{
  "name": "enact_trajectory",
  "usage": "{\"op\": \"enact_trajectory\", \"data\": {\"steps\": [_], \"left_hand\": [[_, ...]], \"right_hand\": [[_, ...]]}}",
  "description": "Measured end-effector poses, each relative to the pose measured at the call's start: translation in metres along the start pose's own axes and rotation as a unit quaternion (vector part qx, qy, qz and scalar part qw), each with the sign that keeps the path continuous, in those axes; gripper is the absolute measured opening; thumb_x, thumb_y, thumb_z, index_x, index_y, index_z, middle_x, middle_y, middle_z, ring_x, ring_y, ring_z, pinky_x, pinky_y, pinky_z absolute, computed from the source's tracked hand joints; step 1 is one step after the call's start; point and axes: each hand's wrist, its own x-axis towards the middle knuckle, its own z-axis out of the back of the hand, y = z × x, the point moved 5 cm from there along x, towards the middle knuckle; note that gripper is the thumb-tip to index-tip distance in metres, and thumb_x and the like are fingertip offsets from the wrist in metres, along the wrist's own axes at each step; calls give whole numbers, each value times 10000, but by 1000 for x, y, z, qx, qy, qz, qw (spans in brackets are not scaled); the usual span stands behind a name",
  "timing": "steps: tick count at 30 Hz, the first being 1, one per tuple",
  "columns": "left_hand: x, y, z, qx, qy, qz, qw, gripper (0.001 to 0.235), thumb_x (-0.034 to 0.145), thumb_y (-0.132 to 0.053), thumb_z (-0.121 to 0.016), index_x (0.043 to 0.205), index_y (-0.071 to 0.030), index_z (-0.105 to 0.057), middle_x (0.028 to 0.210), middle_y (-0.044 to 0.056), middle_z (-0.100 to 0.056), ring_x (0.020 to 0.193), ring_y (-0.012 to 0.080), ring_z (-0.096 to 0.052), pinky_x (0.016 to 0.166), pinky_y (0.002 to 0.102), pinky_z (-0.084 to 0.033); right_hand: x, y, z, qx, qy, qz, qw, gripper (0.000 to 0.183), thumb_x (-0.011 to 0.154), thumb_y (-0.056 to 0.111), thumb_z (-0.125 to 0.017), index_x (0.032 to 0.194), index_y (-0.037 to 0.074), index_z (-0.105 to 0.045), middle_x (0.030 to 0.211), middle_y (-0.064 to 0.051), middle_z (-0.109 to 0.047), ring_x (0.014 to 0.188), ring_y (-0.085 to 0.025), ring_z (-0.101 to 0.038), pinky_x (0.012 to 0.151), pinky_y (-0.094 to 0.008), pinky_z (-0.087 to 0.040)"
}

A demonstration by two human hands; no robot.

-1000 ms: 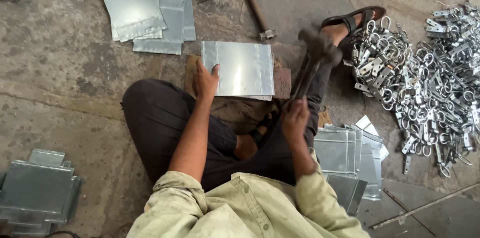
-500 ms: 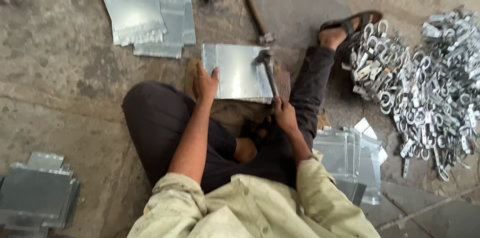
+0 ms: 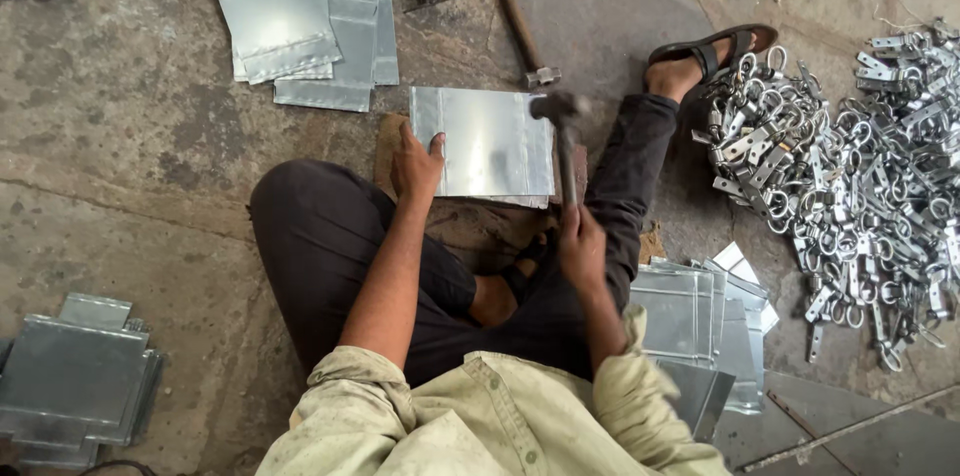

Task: The person uses a hammer to bend the edges of metal sheets on a concrete floor, then stacks several sheets together.

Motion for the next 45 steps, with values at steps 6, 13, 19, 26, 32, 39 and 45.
{"op": "enact_trajectory", "data": {"steps": [6, 13, 19, 26, 32, 39, 45], "left_hand": [[6, 9, -12, 4, -65, -64, 996, 773, 962, -481, -701, 1492, -8, -397, 1185, 247, -699, 930, 393, -722, 668, 494, -592], [5, 11, -12, -19, 11, 21, 1000, 782, 984, -479, -644, 1560, -35, -356, 1219, 228, -696, 968, 381, -729, 731, 495, -603], [27, 23, -32, -13, -141, -115, 983, 799, 933, -481, -724, 1474, 27, -428, 1288, 280, -652, 1086, 441, -666, 857, 511, -564], [11, 13, -15, -24, -32, -9, 999, 789, 960, -484, -684, 1519, -15, -383, 1288, 250, -644, 1069, 424, -681, 812, 519, -571], [7, 7, -5, -8, -79, -50, 996, 696, 977, -485, -687, 1468, -48, -460, 1244, 231, -691, 1054, 422, -695, 831, 520, -563], [-1, -1, 8, -6, 9, 27, 1000, 749, 991, -511, -605, 1553, -74, -373, 1217, 219, -702, 979, 400, -733, 789, 513, -590], [29, 25, -24, 4, -31, -35, 999, 809, 982, -512, -669, 1534, -1, -373, 1293, 282, -647, 1079, 450, -673, 848, 523, -564]], "right_hand": [[20, 7, 6, 30, 71, 40, 996, 373, 1112, 320, -495, 1071, -9, -666, 781, -60, -700, 664, -160, -637, 601, -364, -502], [-58, -13, 20, 123, -14, -6, 992, 378, 1139, 358, -425, 1027, 27, -572, 676, -58, -505, 533, -132, -455, 496, -309, -367], [-31, -15, 25, 53, 2, 59, 997, 361, 1156, 350, -475, 1013, 46, -606, 705, -3, -550, 593, -80, -520, 527, -256, -417], [-71, -26, 27, 158, -28, -36, 986, 424, 1156, 320, -419, 848, 39, -493, 633, -44, -446, 534, -125, -386, 493, -316, -315], [-60, 9, 46, -21, 43, 10, 999, 329, 1074, 296, -502, 923, 23, -604, 621, -107, -537, 527, -172, -495, 506, -352, -425], [-94, -1, 22, 7, 33, -141, 989, 316, 1085, 283, -428, 950, 29, -557, 575, -130, -542, 479, -235, -512, 478, -441, -359], [-87, -37, 7, 12, 64, -80, 995, 408, 1091, 366, -457, 901, 42, -616, 621, -65, -550, 540, -137, -513, 514, -334, -424]]}}
